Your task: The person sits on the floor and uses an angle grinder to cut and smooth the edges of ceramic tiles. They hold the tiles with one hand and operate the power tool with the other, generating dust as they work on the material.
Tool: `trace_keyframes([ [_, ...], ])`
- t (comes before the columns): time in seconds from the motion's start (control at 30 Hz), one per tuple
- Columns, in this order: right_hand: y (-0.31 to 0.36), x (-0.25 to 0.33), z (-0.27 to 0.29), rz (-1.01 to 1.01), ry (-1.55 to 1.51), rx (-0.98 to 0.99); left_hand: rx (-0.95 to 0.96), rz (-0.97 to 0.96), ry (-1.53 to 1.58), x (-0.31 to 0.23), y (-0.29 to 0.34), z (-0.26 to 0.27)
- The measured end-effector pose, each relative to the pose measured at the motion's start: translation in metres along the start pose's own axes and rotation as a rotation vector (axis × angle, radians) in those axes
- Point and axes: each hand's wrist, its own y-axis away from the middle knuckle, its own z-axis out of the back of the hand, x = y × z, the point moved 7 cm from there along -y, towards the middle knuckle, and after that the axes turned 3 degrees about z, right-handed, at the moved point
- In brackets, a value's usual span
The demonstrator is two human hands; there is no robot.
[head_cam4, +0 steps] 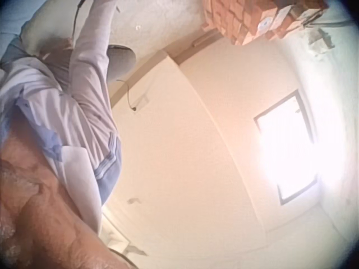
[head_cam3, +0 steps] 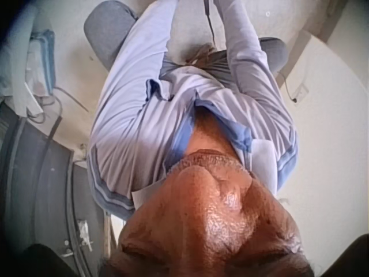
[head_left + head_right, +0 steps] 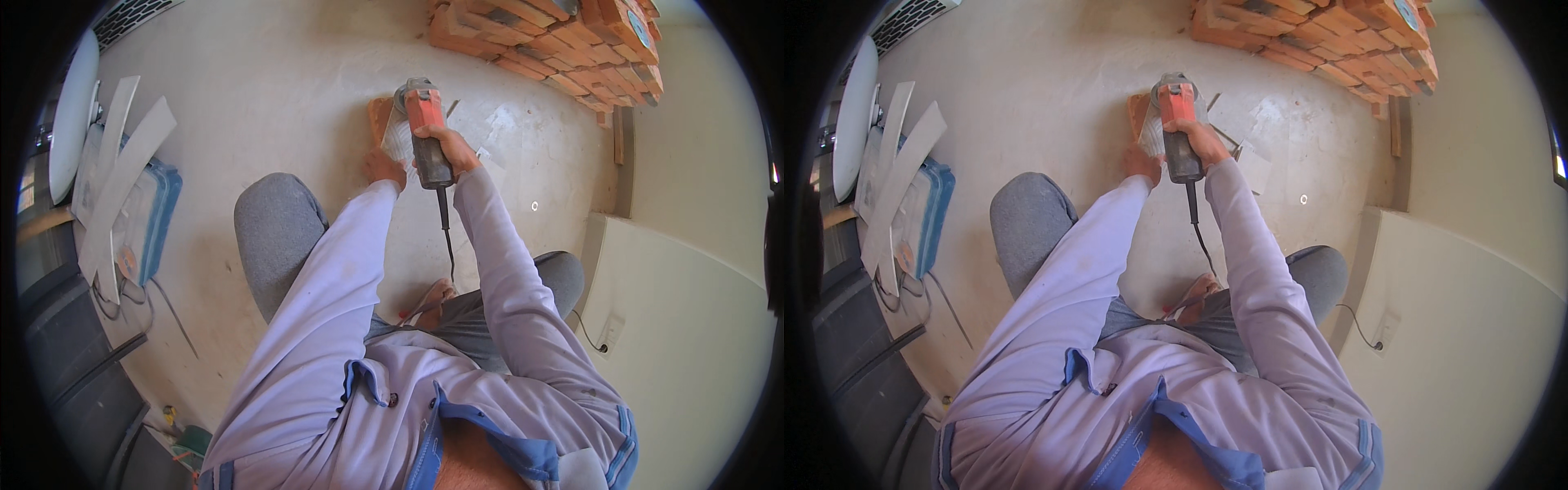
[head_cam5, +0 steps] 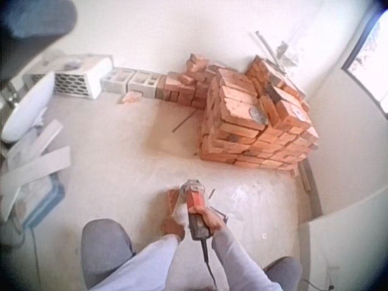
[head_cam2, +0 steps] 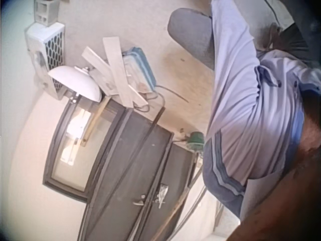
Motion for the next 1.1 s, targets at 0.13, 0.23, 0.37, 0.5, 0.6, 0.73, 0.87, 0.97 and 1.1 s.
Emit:
trace_keyframes([
  [0.13,0.001,-0.003,-0.004,-0.002,-0.015,-0.023,-0.012,0.011,-0.026,0.0,0.004,0.002],
  [0.23,-0.001,-0.005,0.002,-0.005,-0.008,-0.035,-0.026,-0.001,-0.116,-0.001,-0.002,-0.001],
  [0.37,-0.002,-0.006,0.009,-0.029,-0.004,-0.031,-0.057,0.003,-0.151,0.001,-0.009,-0.001],
  [0.5,0.01,-0.015,0.022,-0.026,-0.025,-0.051,-0.037,0.027,-0.079,0.002,-0.005,-0.001],
  [0.6,0.014,-0.021,0.037,-0.015,-0.097,-0.059,-0.049,0.02,0.008,-0.001,-0.002,0.004],
  [0.73,0.024,-0.033,0.069,-0.035,-0.1,-0.122,-0.193,-0.106,-0.087,-0.014,0.009,0.018],
  [0.87,0.044,-0.04,0.084,0.022,-0.218,-0.173,-0.189,-0.177,-0.143,-0.021,0.022,0.022],
  [0.97,0.045,-0.042,0.094,0.066,-0.272,-0.145,-0.153,-0.197,-0.219,-0.029,0.021,0.023],
  [1.1,0.057,-0.041,0.089,0.104,-0.333,-0.157,-0.11,-0.321,-0.356,-0.032,0.014,0.033],
])
